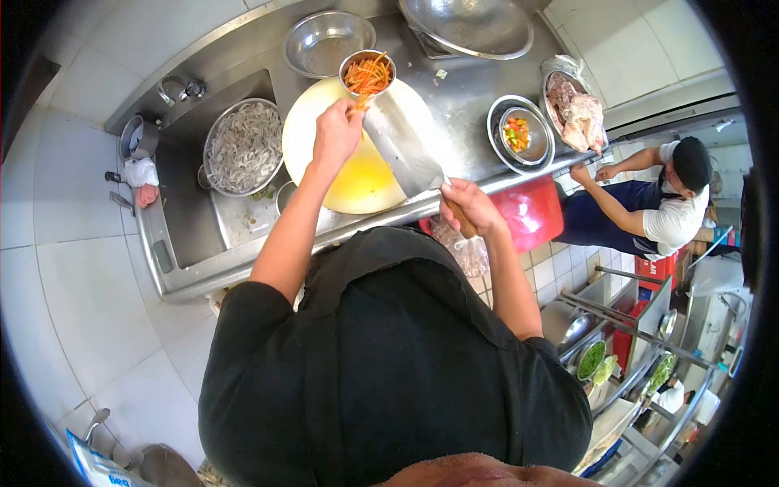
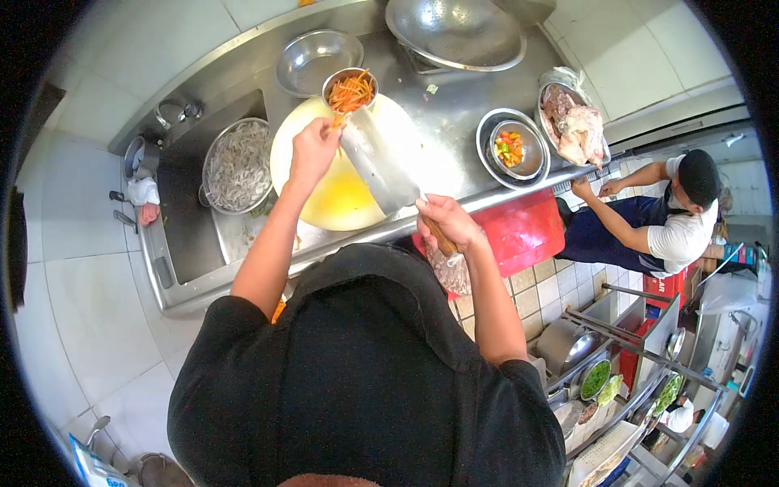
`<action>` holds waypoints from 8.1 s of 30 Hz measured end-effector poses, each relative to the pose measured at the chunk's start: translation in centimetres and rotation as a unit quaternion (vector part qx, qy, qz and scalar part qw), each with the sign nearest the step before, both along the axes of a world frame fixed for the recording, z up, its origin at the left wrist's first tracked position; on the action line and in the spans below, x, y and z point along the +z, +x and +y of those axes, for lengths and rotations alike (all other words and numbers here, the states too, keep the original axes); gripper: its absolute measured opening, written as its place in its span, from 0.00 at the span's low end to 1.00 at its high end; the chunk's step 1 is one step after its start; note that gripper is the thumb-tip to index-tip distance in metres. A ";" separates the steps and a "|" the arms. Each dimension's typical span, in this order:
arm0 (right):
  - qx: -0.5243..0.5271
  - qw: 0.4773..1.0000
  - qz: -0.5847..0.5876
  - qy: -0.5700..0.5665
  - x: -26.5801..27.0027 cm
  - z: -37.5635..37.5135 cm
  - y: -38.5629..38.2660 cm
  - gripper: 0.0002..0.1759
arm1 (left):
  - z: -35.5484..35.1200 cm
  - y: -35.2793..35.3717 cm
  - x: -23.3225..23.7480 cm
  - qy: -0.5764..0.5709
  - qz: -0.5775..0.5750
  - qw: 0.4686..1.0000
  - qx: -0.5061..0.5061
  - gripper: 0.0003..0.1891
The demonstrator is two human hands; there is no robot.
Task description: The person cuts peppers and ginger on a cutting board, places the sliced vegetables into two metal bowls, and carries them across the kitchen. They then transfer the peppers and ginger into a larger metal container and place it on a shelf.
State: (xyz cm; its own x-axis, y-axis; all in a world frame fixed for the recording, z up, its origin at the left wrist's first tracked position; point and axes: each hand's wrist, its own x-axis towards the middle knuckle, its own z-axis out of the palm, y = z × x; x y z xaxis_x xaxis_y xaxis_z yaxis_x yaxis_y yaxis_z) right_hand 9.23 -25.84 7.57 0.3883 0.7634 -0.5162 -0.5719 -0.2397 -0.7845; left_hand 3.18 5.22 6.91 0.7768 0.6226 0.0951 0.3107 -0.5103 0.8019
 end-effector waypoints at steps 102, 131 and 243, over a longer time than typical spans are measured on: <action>-0.864 0.491 0.116 -0.001 -14.3 -63.5 -33.9 0.15 | -72.4 3.9 -11.6 -0.178 0.224 0.768 -0.572 0.08; -0.870 0.489 0.062 0.033 -8.5 -113.5 11.6 0.11 | -139.9 50.7 -0.6 -0.345 0.172 0.725 -0.571 0.06; -0.882 -0.460 0.087 0.048 -11.3 -240.2 -55.4 0.06 | -308.7 -41.6 -18.3 0.092 0.344 -0.010 -0.934 0.04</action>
State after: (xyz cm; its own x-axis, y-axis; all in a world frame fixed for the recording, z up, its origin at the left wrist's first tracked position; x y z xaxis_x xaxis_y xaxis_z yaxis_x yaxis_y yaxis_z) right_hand -46.14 -266.00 -3.71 -0.7499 -0.0540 -0.6593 0.6496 -0.2484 -0.7185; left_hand -38.46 -303.47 -11.41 -0.7529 -0.4719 -0.4588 -0.4717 -0.0993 0.8761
